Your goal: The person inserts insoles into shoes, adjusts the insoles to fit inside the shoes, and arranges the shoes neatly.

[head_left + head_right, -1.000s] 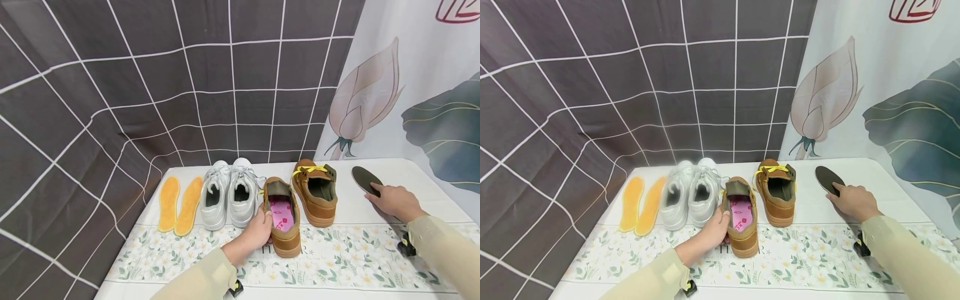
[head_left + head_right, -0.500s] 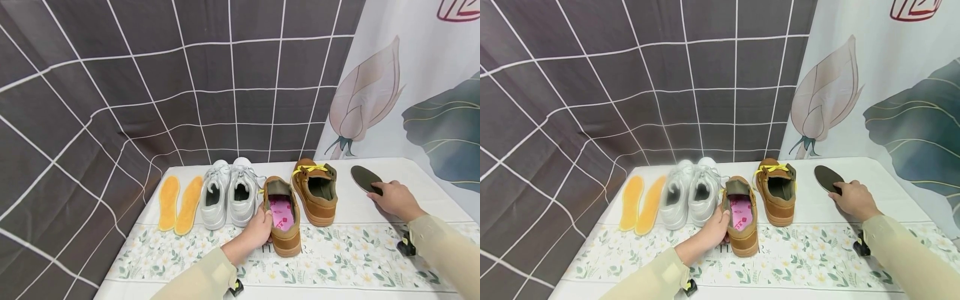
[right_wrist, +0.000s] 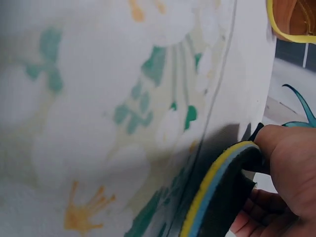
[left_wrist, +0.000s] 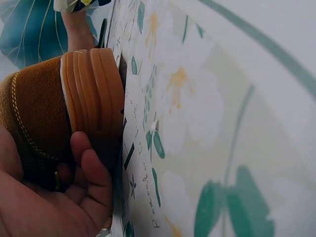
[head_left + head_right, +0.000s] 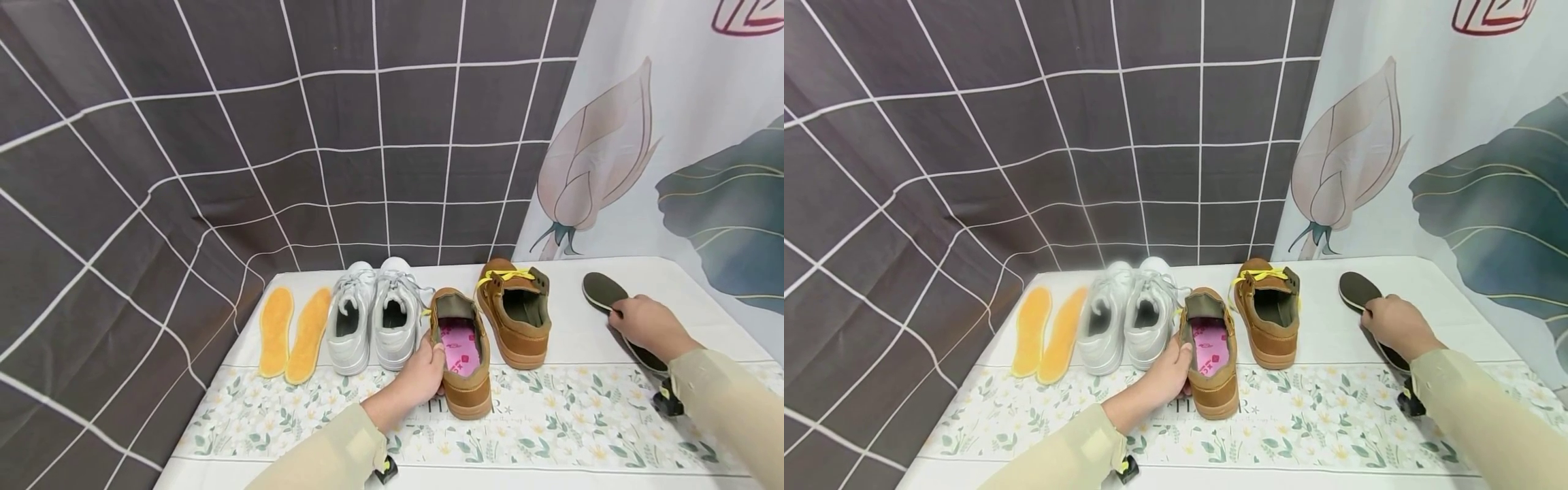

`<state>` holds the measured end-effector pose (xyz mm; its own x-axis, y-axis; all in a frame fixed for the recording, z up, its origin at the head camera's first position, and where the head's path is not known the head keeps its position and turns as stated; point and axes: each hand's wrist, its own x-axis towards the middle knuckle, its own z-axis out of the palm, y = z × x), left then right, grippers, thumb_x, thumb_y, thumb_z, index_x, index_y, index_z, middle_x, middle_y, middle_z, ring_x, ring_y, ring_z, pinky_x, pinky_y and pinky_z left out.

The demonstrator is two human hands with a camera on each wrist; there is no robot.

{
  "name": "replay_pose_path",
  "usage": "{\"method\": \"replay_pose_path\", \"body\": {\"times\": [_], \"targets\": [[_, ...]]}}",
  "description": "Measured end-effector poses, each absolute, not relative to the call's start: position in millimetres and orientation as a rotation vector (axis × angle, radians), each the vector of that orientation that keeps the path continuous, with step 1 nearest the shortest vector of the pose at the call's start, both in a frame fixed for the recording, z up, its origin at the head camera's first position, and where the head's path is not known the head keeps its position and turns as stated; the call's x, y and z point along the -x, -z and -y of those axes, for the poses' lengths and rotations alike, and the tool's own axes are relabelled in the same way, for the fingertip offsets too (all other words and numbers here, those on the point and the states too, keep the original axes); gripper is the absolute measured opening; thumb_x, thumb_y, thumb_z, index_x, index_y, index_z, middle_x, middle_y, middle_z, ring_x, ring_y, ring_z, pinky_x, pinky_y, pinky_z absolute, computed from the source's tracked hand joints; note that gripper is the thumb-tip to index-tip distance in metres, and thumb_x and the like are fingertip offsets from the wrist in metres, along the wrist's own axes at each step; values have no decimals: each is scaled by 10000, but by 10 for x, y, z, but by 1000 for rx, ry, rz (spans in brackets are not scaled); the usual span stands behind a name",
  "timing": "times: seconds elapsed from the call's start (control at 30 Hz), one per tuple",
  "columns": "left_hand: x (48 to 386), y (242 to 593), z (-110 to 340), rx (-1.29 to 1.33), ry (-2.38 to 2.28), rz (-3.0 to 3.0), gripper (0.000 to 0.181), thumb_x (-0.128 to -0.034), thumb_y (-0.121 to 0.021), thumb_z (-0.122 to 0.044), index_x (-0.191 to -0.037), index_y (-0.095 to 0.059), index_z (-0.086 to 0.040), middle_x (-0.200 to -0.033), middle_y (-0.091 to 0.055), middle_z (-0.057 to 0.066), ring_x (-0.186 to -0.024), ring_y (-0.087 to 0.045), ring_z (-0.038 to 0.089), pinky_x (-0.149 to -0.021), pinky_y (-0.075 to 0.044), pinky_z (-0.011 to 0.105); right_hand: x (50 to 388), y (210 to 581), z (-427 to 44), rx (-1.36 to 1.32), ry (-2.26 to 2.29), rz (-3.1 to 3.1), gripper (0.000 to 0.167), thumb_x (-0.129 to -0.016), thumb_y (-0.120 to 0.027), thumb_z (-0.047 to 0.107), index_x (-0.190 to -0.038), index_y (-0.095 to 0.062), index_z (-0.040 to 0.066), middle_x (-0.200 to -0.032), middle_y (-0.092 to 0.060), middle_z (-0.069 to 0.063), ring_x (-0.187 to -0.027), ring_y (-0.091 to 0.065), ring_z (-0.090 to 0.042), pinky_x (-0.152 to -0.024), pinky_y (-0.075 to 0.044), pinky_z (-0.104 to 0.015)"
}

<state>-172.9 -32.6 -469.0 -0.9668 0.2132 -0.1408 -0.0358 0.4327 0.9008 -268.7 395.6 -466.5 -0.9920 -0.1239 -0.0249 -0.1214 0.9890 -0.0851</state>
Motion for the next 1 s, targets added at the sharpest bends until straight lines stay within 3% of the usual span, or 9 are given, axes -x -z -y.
{"method": "replay_pose_path", "body": {"times": [0.17, 0.4, 0.67, 1.0], "targets": [[1731, 4703, 321, -155, -1543, -2460, 554, -1092, -334, -296, -1585, -205, -80, -689, -550, 83, -480, -563, 195, -454, -494, 311, 2653, 4640, -3947, 166, 221, -3090, 212, -903, -596, 116, -697, -614, 66, -697, -590, -105, -650, -520, -254, -611, -471, -465], [1738, 4717, 319, -162, -1533, -2480, 519, -1087, -351, -277, -1553, -262, -68, -689, -555, 86, -480, -571, 205, -456, -491, 308, 2534, 4554, -3925, 173, 329, -3082, 326, -935, -574, 151, -616, -511, 134, -597, -449, -4, -560, -430, -177, -520, -320, -315], [1749, 4688, 331, -167, -1482, -2468, 584, -1087, -351, -318, -1588, -191, -64, -685, -570, 86, -532, -600, 243, -511, -486, 319, 2428, 4249, -3860, 272, 396, -3227, 216, -928, -614, 177, -870, -729, 4, -721, -631, -44, -598, -506, -161, -510, -393, -313], [1763, 4718, 336, -165, -1486, -2466, 582, -1087, -353, -316, -1585, -198, -56, -667, -563, 81, -527, -588, 223, -496, -489, 319, 2158, 3813, -3377, 391, 462, -3345, 150, -885, -644, 179, -811, -741, 91, -687, -622, 33, -576, -486, -115, -509, -384, -295]]}}
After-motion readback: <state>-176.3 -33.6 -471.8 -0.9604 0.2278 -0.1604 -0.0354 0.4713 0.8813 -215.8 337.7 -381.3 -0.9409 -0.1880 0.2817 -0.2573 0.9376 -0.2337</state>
